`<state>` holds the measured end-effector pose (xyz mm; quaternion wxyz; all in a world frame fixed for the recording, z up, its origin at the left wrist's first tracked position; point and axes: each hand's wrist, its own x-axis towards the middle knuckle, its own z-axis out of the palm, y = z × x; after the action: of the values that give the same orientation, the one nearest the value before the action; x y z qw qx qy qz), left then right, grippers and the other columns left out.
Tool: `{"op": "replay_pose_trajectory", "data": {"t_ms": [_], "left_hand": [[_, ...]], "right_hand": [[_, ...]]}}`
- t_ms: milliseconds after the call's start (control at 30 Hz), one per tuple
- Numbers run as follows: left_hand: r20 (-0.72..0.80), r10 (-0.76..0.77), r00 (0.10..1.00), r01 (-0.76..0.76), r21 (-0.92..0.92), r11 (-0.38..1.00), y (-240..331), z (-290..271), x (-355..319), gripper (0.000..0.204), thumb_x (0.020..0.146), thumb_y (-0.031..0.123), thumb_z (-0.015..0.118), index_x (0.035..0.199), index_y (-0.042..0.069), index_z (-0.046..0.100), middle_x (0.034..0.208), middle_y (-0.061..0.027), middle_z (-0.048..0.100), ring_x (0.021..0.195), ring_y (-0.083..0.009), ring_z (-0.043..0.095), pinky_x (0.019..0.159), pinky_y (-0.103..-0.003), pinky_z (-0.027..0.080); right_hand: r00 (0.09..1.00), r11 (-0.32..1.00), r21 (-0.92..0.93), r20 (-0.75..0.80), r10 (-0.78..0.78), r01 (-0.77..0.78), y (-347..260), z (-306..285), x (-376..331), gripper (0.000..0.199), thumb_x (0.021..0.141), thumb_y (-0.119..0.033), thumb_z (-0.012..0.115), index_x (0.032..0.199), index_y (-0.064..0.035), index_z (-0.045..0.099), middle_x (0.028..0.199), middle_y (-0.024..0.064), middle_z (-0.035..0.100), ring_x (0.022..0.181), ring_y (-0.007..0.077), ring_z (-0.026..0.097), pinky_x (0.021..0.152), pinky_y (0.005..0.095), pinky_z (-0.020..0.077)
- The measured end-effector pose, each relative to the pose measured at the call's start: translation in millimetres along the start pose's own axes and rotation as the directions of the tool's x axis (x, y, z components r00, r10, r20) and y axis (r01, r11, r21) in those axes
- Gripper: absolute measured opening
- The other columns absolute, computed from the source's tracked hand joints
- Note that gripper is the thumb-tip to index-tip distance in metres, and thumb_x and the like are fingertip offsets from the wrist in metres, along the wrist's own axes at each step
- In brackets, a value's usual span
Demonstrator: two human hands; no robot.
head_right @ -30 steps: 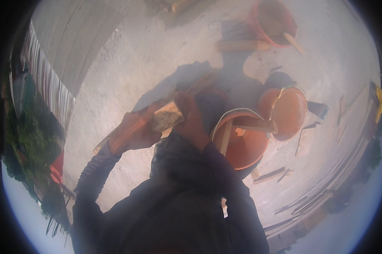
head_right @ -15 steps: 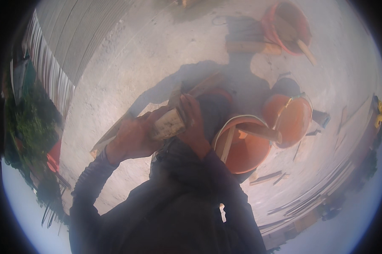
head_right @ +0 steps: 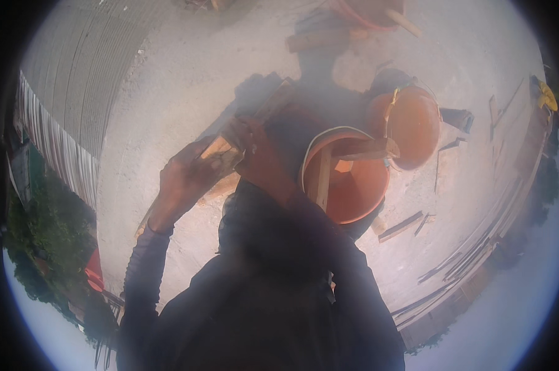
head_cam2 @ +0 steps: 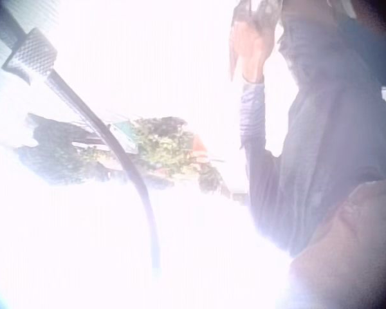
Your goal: The person assembles a wooden frame by hammering nails into wooden planks. They pick up nails from a bucket, position the planks, and use a hammer to secure them together. The person also uses a tape measure to check dimensions during the process.
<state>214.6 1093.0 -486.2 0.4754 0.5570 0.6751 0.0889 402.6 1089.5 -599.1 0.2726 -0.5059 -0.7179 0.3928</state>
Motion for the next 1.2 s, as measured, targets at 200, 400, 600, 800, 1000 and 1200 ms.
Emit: {"op": "replay_pose_trajectory", "data": {"t_ms": [200,400,600,800,1000,1200], "left_hand": [[0.002,0.037,0.999,-0.036,-0.225,0.974,-2.8,18.9,0.6,0.046,0.097,0.025,0.067,0.133,-0.003,0.065,0.111,-0.0168,0.072,0.099,-0.0208,0.067,0.090,-0.033,0.052],[-0.029,0.095,0.995,-0.099,-0.180,0.979,-16.4,26.1,5.1,0.047,0.099,0.021,0.068,0.138,-0.004,0.062,0.119,-0.0078,0.071,0.104,-0.0142,0.065,0.094,-0.028,0.050],[-0.065,0.169,0.983,-0.176,-0.135,0.975,-36.6,24.5,20.3,0.046,0.100,0.016,0.067,0.142,-0.002,0.060,0.122,-0.0066,0.071,0.103,-0.0128,0.065,0.094,-0.027,0.050],[-0.015,0.245,0.969,-0.244,-0.179,0.953,-47.0,21.1,29.9,0.046,0.104,0.017,0.057,0.146,-0.002,0.054,0.115,-0.0058,0.067,0.094,-0.0122,0.062,0.082,-0.026,0.049],[-0.077,0.247,0.966,-0.254,-0.108,0.961,-35.3,25.3,20.6,0.046,0.103,0.011,0.058,0.148,-0.001,0.053,0.133,-0.0104,0.065,0.112,-0.0173,0.064,0.096,-0.029,0.051],[-0.132,0.317,0.939,-0.328,-0.076,0.942,-39.5,29.1,17.7,0.048,0.103,0.011,0.057,0.149,-0.001,0.050,0.140,-0.0117,0.061,0.119,-0.0195,0.061,0.104,-0.031,0.047]], "right_hand": [[0.884,0.938,-0.187,-0.427,0.190,-0.292,2.3,-129.8,-119.4,0.062,0.089,-0.025,0.081,0.142,-0.0060,0.055,0.122,0.0162,0.067,0.115,0.0348,0.066,0.097,0.0432,0.0546],[0.135,0.694,0.186,-0.915,0.380,-0.695,63.6,-268.8,-378.6,0.053,0.095,-0.026,0.069,0.135,0.0077,0.060,0.110,0.0197,0.076,0.105,0.0269,0.073,0.092,0.0369,0.0547],[-0.118,0.420,0.434,-0.794,0.596,-0.797,157.4,-161.1,-576.8,0.041,0.087,-0.033,0.072,0.112,-0.0008,0.075,0.110,0.0206,0.075,0.101,0.0368,0.071,0.089,0.0428,0.0549],[-0.408,0.344,0.602,-0.769,0.492,-0.720,114.9,-105.8,-637.0,0.054,0.088,-0.031,0.072,0.124,0.0094,0.067,0.110,0.0265,0.075,0.100,0.0312,0.073,0.089,0.0362,0.0551],[-0.324,0.613,0.604,-0.794,0.514,-0.509,55.7,-30.2,-673.3,0.046,0.092,-0.026,0.069,0.123,0.0072,0.065,0.109,0.0209,0.074,0.097,0.0319,0.071,0.087,0.0414,0.0546],[0.098,0.301,0.103,-0.805,0.585,-0.948,80.3,90.6,-725.4,0.040,0.091,-0.019,0.064,0.125,0.0018,0.065,0.113,0.0193,0.072,0.097,0.0374,0.070,0.087,0.0474,0.0542]]}}
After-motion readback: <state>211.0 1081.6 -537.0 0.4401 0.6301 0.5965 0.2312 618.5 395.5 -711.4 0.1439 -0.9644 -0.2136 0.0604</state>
